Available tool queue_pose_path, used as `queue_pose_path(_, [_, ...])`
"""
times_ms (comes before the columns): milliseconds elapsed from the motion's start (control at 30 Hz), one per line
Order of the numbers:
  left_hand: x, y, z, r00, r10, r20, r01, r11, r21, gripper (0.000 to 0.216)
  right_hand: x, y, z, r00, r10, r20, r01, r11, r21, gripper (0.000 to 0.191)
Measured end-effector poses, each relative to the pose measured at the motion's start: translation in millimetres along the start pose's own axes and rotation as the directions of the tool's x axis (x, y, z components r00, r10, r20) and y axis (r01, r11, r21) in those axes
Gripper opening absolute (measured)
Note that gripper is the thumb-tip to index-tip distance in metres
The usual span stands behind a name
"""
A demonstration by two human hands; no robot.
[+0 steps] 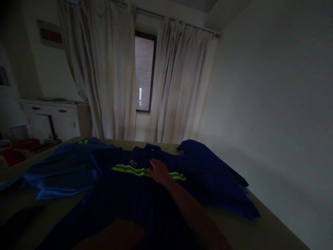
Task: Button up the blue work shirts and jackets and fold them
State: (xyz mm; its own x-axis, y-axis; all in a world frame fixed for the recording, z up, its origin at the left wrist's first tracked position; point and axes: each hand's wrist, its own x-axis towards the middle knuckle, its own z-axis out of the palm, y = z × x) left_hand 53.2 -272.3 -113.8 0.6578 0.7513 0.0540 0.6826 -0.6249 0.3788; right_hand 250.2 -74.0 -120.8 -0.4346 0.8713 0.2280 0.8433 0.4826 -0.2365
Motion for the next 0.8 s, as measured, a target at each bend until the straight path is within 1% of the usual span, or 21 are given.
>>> queue_pose_path(67, [40, -16, -18, 1.000, 0.004, 0.001, -0.004, 0.999, 0.037, 0.034, 11, 12, 7, 0.998, -0.018, 0.061, 0.019, 1.000, -0.008, 0.068])
queue_pose_path(100, [62, -28, -27, 0.999, -0.014, -0.032, 0.017, 0.996, 0.085, 0.035, 15, 17, 10, 0.994, -0.026, 0.105, 0.027, 1.000, -0.004, 0.067])
queue_pose_path(167, [101, -59, -42, 0.990, -0.059, -0.125, 0.079, 0.985, 0.155, 0.034, 23, 26, 15, 0.988, -0.031, 0.152, 0.030, 1.000, 0.009, 0.058])
queue_pose_path(233, [134, -96, -51, 0.979, -0.098, -0.181, 0.133, 0.972, 0.196, 0.035, 31, 35, 15, 0.992, -0.003, 0.127, 0.002, 1.000, 0.012, 0.047])
queue_pose_path(300, [159, -134, -54, 0.966, -0.140, -0.216, 0.189, 0.956, 0.224, 0.036, 40, 46, 11, 0.996, 0.067, 0.060, -0.068, 0.998, 0.007, 0.043])
queue_pose_path(400, [181, -182, -52, 0.954, -0.174, -0.245, 0.241, 0.930, 0.279, 0.039, 53, 69, 7, 0.979, 0.200, -0.048, -0.200, 0.980, -0.003, 0.046])
queue_pose_path(467, [189, -205, -50, 0.959, -0.166, -0.230, 0.237, 0.915, 0.326, 0.039, 61, 88, 9, 0.959, 0.276, -0.059, -0.277, 0.961, -0.008, 0.050])
queue_pose_path(533, [195, -222, -49, 0.970, -0.140, -0.197, 0.206, 0.904, 0.373, 0.034, 68, 106, 12, 0.936, 0.350, -0.034, -0.351, 0.936, -0.019, 0.051])
queue_pose_path(633, [209, -239, -51, 0.978, -0.113, -0.173, 0.177, 0.891, 0.418, 0.030, 82, 124, 16, 0.890, 0.457, 0.001, -0.456, 0.888, -0.058, 0.052])
queue_pose_path(767, [236, -249, -57, 0.965, -0.163, -0.207, 0.239, 0.874, 0.423, 0.029, 106, 128, 21, 0.833, 0.553, 0.004, -0.550, 0.829, -0.102, 0.065])
queue_pose_path(800, [242, -251, -59, 0.959, -0.178, -0.220, 0.258, 0.870, 0.420, 0.032, 111, 127, 23, 0.821, 0.570, 0.000, -0.567, 0.817, -0.105, 0.069])
